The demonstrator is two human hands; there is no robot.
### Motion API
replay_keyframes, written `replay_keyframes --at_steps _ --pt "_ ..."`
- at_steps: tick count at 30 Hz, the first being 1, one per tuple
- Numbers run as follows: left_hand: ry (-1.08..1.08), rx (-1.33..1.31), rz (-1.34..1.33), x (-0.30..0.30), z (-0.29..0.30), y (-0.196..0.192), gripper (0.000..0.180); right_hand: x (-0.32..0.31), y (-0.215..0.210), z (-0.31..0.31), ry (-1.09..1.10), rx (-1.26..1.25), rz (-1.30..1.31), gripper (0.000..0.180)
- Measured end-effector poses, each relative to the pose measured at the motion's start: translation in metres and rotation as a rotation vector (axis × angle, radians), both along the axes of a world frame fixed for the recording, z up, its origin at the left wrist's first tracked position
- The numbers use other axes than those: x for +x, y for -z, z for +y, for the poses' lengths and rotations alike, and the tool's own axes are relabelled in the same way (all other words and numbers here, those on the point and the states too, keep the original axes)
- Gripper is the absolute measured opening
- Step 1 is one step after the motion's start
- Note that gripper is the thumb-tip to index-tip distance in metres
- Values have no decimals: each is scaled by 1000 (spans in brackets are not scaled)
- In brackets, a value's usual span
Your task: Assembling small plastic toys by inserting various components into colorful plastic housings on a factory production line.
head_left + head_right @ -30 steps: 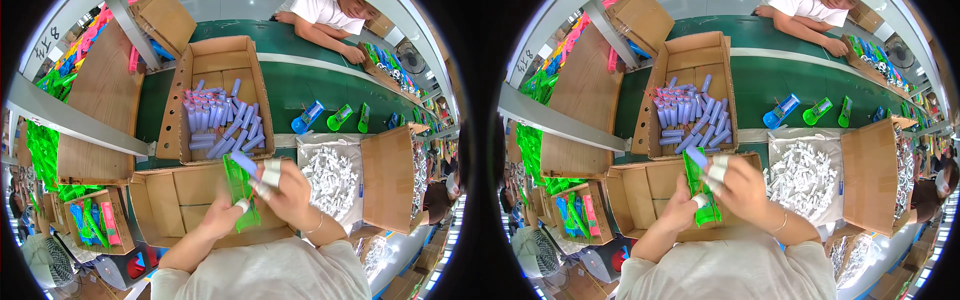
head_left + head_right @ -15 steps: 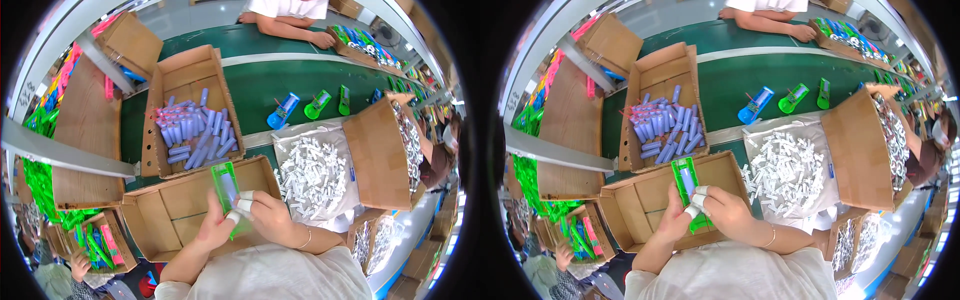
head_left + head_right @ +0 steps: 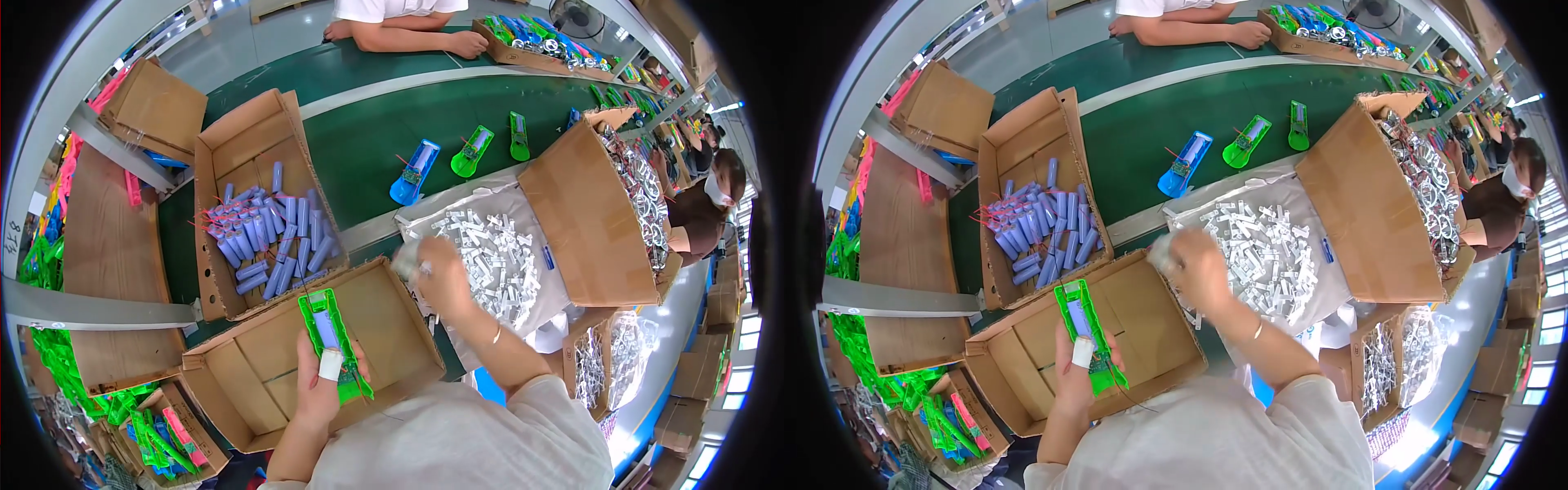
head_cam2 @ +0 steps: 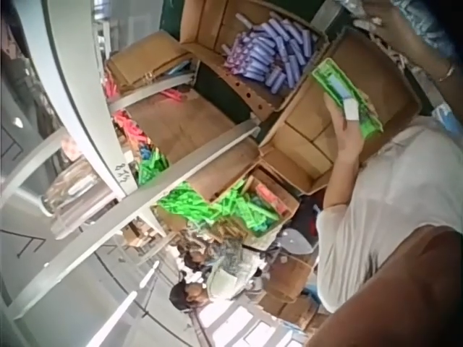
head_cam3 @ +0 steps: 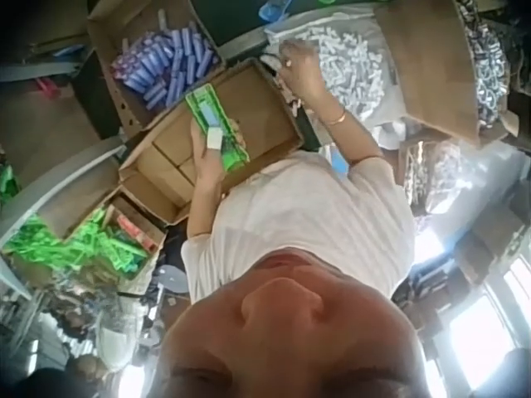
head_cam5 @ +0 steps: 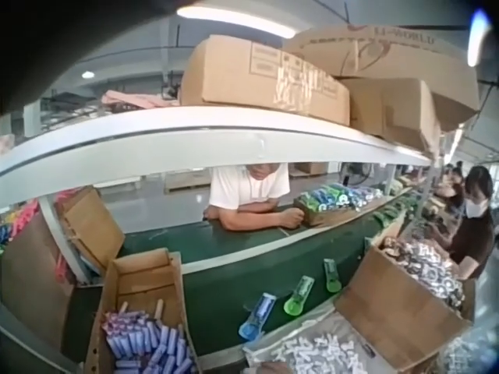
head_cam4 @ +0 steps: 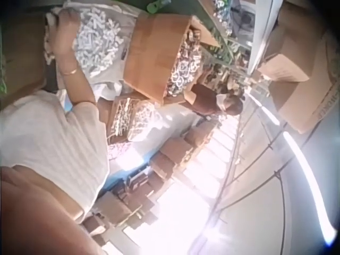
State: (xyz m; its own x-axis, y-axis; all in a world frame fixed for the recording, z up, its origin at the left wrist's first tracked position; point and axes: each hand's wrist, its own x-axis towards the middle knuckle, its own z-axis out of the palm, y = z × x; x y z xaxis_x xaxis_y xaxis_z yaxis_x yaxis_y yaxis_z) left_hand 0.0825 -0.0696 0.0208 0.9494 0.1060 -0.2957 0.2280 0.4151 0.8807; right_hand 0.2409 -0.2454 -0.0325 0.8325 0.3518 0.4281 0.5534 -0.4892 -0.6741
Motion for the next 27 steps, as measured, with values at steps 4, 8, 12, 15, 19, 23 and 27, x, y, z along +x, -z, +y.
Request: replay_keyframes --at_steps 4,8,12,15,19,23,27 --pt "5 -19 68 5 1 -9 24 52 28 -17 152 -343 32 18" --pt "19 19 95 5 0 -10 29 60 31 -5 98 -568 149 20" --pt "18 53 62 2 1 -9 46 47 9 -6 2 -617 58 20" --pt "70 83 6 1 -1 -6 49 14 -50 12 -73 -94 310 20" --pt "84 114 -6 7 -12 -11 47 -37 -68 34 -285 642 460 16" --pt "37 131 -16 8 -16 -13 47 -46 -58 38 -215 515 359 13" --pt "3 398 -69 1 -14 -1 50 -50 -52 38 -203 547 662 14"
